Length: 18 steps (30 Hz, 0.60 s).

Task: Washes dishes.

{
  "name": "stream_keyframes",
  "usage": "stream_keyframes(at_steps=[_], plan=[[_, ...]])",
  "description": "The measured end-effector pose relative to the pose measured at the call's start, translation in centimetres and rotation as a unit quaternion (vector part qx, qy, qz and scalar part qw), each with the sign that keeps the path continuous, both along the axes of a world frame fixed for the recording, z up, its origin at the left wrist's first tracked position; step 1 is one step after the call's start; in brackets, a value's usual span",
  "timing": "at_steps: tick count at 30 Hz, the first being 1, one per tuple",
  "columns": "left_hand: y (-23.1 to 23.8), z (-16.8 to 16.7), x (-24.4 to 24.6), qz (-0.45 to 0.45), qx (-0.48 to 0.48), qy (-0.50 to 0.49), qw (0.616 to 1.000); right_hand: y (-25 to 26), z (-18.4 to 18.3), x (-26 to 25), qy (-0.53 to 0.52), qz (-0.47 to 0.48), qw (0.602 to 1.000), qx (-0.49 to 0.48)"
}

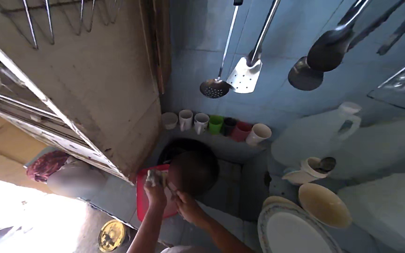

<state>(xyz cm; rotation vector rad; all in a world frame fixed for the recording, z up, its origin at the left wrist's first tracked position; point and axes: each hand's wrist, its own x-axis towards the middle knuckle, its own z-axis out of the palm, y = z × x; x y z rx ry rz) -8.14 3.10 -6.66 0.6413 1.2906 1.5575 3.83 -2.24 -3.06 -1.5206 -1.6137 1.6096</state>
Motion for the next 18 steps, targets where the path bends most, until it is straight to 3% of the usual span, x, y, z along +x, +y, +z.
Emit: stream_keyframes(at_steps=[4,7,11,13,16,18], plan=[[-2.5,1.3,2.2,-0.091,-0.071,-0.059,0.992,0.4,-0.8,0.5,-0.013,-0.024,0.999,0.039],[-2.0,0.8,0.6,-0.134,-0.004,0.041,0.99,1.0,0.3,2.0,-0.048,0.002,0.998,0.05],[-2.5,3.7,-0.3,-0.273,0.0,0.214,0.938,1.9,2.2,3.4,0.002,-0.118,0.971,0.209],[-3.3,4.4,0.6,-0.319,-0.002,0.227,0.92,2.4,2.9,3.9,-0.005,-0.166,0.952,0.257],[-3.8,3.6,1.9,-0.321,0.01,0.209,0.924,2.7,3.2,5.3,0.014,-0.214,0.943,0.255],[-3.6,2.3,1.8,-0.347,0.036,0.278,0.895,2.4,4.2,7.1,0.07,-0.288,0.928,0.225]])
